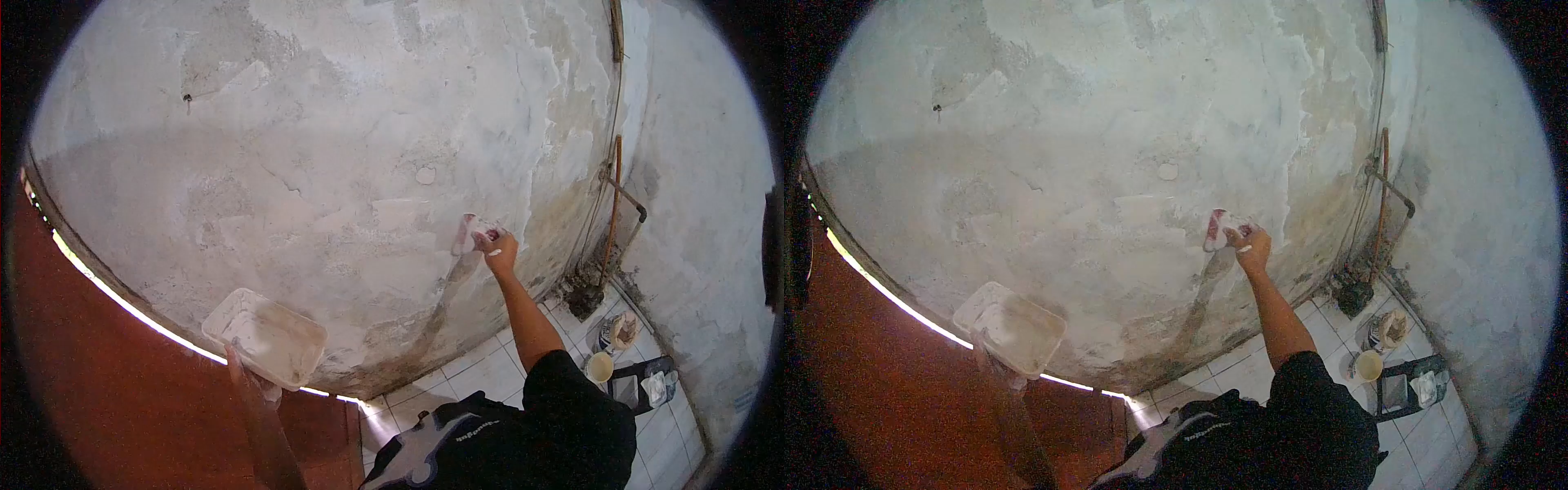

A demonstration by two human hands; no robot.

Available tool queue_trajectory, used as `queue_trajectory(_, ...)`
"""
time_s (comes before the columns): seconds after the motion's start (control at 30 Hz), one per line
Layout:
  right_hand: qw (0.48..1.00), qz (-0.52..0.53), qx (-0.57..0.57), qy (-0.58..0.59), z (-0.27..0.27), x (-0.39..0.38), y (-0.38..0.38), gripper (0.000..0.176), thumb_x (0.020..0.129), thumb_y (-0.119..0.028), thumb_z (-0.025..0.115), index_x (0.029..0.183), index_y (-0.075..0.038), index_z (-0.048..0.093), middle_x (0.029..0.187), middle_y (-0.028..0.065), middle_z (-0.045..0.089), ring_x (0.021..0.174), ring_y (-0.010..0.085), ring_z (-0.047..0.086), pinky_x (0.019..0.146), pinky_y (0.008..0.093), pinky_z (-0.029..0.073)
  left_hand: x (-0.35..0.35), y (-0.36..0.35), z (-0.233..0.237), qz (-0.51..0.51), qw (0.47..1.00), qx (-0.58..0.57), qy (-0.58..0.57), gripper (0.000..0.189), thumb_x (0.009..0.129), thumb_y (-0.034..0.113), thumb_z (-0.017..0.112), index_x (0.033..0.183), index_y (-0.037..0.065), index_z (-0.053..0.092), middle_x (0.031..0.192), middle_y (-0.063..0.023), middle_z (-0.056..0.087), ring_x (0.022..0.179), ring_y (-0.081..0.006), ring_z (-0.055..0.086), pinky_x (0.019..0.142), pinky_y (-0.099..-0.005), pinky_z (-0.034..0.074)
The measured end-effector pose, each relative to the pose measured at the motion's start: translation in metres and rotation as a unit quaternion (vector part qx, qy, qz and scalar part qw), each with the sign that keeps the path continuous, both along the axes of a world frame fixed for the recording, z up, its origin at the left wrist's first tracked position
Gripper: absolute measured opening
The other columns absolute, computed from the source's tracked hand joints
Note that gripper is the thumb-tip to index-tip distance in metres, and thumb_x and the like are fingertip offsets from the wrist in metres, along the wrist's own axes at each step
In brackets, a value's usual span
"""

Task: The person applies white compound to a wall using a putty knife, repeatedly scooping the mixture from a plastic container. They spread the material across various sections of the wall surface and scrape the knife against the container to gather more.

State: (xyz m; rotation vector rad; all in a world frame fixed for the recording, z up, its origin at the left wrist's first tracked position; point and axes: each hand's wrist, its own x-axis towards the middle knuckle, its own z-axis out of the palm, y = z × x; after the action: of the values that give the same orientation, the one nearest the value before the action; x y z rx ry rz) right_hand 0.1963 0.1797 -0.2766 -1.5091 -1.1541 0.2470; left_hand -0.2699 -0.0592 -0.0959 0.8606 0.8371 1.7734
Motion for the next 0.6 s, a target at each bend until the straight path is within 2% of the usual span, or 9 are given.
queue_trajectory(0.07,0.996,0.036,-0.017,0.075,-0.040,0.022,0.007,0.034,0.078,-0.030,0.077,0.086,0.003,0.068,0.071,0.0131,0.068,0.059,0.0251,0.064,0.056,0.0360,0.048,0.005,0.004,0.006,0.003,0.999,-0.031,-0.017,0.071,0.093,0.055,0.046,0.143,0.007,0.031,0.139,-0.0143,0.042,0.123,-0.0306,0.047,0.097,-0.0468,0.047)
queue_trajectory(0.13,0.982,0.076,-0.047,0.164,0.006,0.015,-0.041,0.029,0.081,-0.027,0.075,0.086,0.001,0.068,0.072,0.0105,0.068,0.059,0.0226,0.063,0.055,0.0344,0.047,0.014,0.014,0.007,0.002,0.997,-0.066,-0.037,0.072,0.093,0.059,0.044,0.143,0.009,0.031,0.138,-0.0144,0.042,0.122,-0.0316,0.048,0.095,-0.0481,0.049)
queue_trajectory(0.2,0.910,0.159,-0.074,0.377,0.018,0.009,-0.067,0.018,0.087,-0.016,0.069,0.098,-0.002,0.065,0.083,0.0046,0.067,0.070,0.0178,0.065,0.058,0.0309,0.051,0.023,0.028,-0.005,-0.097,0.993,-0.058,-0.038,0.069,0.094,0.057,0.044,0.141,0.008,0.033,0.136,-0.0135,0.044,0.122,-0.0312,0.048,0.100,-0.0486,0.045)
queue_trajectory(0.23,0.911,0.154,-0.077,0.374,0.022,0.005,-0.078,0.018,0.087,-0.016,0.069,0.098,-0.002,0.065,0.083,0.0046,0.067,0.070,0.0178,0.065,0.058,0.0309,0.051,0.017,0.039,-0.027,-0.101,0.992,-0.062,-0.042,0.069,0.094,0.057,0.044,0.141,0.008,0.033,0.136,-0.0135,0.044,0.122,-0.0312,0.048,0.100,-0.0486,0.045)
queue_trajectory(0.3,0.827,0.256,-0.034,0.499,0.053,-0.010,-0.110,0.027,0.088,-0.012,0.066,0.112,-0.002,0.059,0.099,0.0062,0.066,0.082,0.0183,0.065,0.068,0.0328,0.055,-0.001,0.061,-0.079,-0.008,0.990,-0.092,0.111,0.067,0.094,0.055,0.046,0.140,0.008,0.035,0.136,-0.0144,0.045,0.123,-0.0326,0.047,0.103,-0.0496,0.041)
queue_trajectory(0.33,0.820,0.279,-0.064,0.496,0.073,-0.016,-0.125,0.033,0.087,-0.008,0.065,0.118,-0.003,0.055,0.106,0.0068,0.064,0.090,0.0178,0.064,0.074,0.0339,0.055,0.022,0.054,-0.068,-0.008,0.990,-0.096,0.105,0.067,0.094,0.055,0.046,0.140,0.008,0.035,0.136,-0.0144,0.045,0.123,-0.0326,0.047,0.103,-0.0496,0.041)
queue_trajectory(0.4,0.821,0.294,-0.068,0.484,0.091,-0.027,-0.146,0.033,0.087,-0.007,0.065,0.118,-0.002,0.055,0.106,0.0071,0.065,0.090,0.0185,0.065,0.075,0.0345,0.055,0.092,0.038,-0.030,-0.145,0.988,-0.039,0.022,0.066,0.091,0.042,0.058,0.142,0.008,0.033,0.135,-0.0141,0.047,0.124,-0.0309,0.047,0.103,-0.0475,0.040)
queue_trajectory(0.5,0.823,0.318,-0.058,0.466,0.113,-0.043,-0.175,0.035,0.084,-0.004,0.067,0.117,-0.001,0.056,0.107,0.0088,0.065,0.091,0.0202,0.065,0.076,0.0358,0.055,0.105,0.058,-0.073,-0.174,0.980,-0.052,-0.077,0.069,0.089,0.038,0.061,0.143,0.007,0.030,0.138,-0.0142,0.043,0.128,-0.0305,0.043,0.107,-0.0462,0.037)
queue_trajectory(0.6,0.864,0.350,-0.063,0.357,0.128,-0.057,-0.197,0.039,0.084,-0.007,0.069,0.118,0.002,0.053,0.107,0.0116,0.064,0.093,0.0185,0.063,0.077,0.0345,0.054,0.120,0.062,-0.081,-0.178,0.983,-0.015,-0.035,0.071,0.087,0.033,0.062,0.143,0.005,0.028,0.138,-0.0124,0.042,0.128,-0.0275,0.042,0.108,-0.0426,0.034)
